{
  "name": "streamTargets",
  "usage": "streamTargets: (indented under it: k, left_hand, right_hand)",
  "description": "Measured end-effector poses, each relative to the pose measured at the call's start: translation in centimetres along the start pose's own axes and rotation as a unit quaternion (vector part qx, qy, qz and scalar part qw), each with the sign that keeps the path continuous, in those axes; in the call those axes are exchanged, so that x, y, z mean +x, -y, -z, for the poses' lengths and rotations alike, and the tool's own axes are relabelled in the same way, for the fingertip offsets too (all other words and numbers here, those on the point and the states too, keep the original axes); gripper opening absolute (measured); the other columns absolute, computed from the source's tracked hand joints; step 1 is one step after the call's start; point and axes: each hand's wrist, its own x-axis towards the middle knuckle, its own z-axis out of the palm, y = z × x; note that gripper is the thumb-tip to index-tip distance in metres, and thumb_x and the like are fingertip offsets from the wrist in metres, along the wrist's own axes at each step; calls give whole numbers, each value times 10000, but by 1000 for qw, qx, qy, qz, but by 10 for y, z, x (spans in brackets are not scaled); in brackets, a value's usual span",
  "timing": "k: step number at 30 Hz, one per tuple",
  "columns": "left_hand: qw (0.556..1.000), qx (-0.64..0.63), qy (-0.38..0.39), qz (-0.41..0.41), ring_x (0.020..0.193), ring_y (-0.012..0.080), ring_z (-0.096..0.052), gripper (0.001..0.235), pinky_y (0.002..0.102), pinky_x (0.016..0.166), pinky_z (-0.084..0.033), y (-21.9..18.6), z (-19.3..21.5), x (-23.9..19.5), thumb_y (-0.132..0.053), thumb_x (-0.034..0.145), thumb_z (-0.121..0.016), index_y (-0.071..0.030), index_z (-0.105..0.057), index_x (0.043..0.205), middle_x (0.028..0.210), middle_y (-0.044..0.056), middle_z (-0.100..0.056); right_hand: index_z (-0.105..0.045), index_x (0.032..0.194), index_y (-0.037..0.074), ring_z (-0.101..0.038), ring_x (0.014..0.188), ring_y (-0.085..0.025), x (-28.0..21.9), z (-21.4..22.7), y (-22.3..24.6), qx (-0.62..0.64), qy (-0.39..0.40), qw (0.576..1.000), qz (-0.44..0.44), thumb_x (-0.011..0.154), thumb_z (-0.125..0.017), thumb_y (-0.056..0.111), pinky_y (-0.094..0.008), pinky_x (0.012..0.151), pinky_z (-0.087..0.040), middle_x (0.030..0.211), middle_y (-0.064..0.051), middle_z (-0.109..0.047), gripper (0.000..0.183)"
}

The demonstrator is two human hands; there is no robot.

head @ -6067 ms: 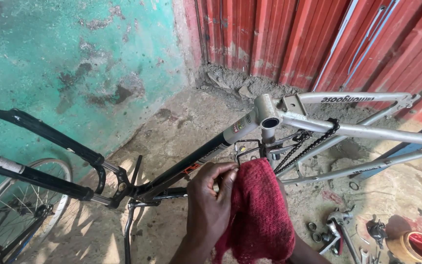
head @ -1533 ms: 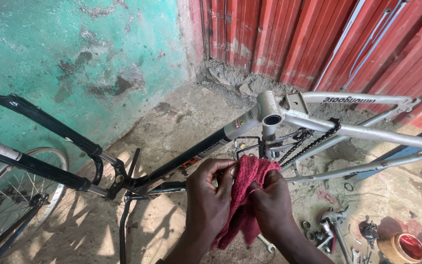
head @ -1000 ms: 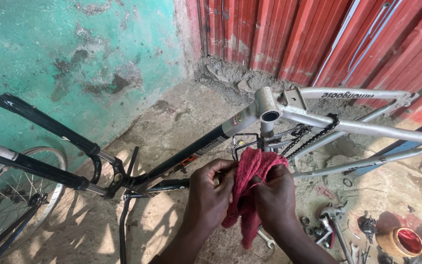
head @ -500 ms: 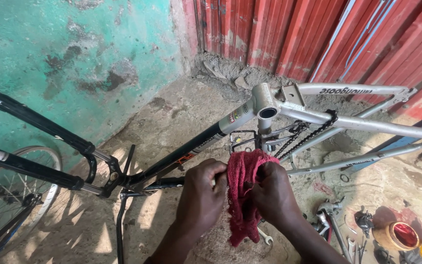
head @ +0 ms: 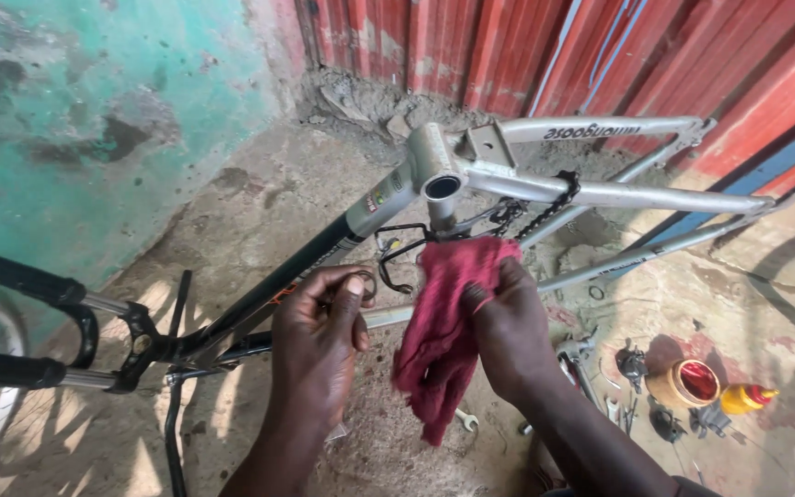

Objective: The person cleans a bicycle bottom bracket shell with a red cloth, then inserts a bearing and a black cylindrical part into the shell. They use a wrench to tighten the part and continue assembling the bottom bracket components.

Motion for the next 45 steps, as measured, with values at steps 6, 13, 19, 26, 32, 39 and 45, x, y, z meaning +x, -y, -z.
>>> streamTargets:
  k: [6,13,19,26,32,39,45]
  left_hand:
    - [999,-18,27,-17,515,120,-466,139,273,446,-448,1,-14,1,27,944,-648,71,-710,1060,914,141,-690]
    - [990,136,23,-19,452,122,-512,159,265,350,-409,-6,-35,0,-56,923,-701,-12,-770,1059,693,106,-697]
    - [929,344,39,-129,694,151,-771,156,275,558,-696,1,-38,1,-40,850,-733,-110,-726,990,922,52,-804]
    - [874,443,110,-168,532,119,-597,173,258,413,-484,7,-23,8,55,849,-684,-49,-693,987,778,62,-717]
    - [829,464,119,-287,665,191,-759,129,223,495,-671,22,-15,15,73,838,-694,-2,-650,934,882,141,-739]
    - [859,384,76,-329,669,157,-734,134,243,514,-639,13,-22,1,48,848,-696,-37,-609,905,813,99,-721]
    - [907,309,19,-286,463,85,-548,87,271,366,-414,-9,-32,-15,49,857,-686,-11,-645,903,652,63,-674]
  right_hand:
    - [-600,1283,-32,-582,1052,-303,1,-5,25,173,-104,976,-83,1054,-321,245,-436,979,-464,1231,-233,-638,455]
    - [-577,1243,12,-713,804,-279,-1,-3,13,-163,3,986,26,948,-206,521,-499,731,-671,874,-101,-614,696]
    - [-622,1080,-94,-718,416,-225,-5,-6,9,-96,98,989,60,877,-653,-53,-290,313,-633,680,-178,-724,210]
    - [-707,737,75,-516,424,-113,4,0,4,-384,25,922,48,762,-844,24,-265,349,-404,557,-10,-619,148]
    - [-652,800,69,-513,470,-139,3,-1,2,-358,58,932,15,744,-820,-7,-265,369,-406,603,-13,-571,193]
    - [-664,765,23,-529,445,-160,-5,-5,7,-276,31,961,-17,728,-757,-73,-265,351,-400,597,-40,-562,138]
    - [-697,885,-72,-519,406,-141,-10,-14,7,-94,71,993,-8,748,-658,-161,-256,305,-367,637,-122,-658,168]
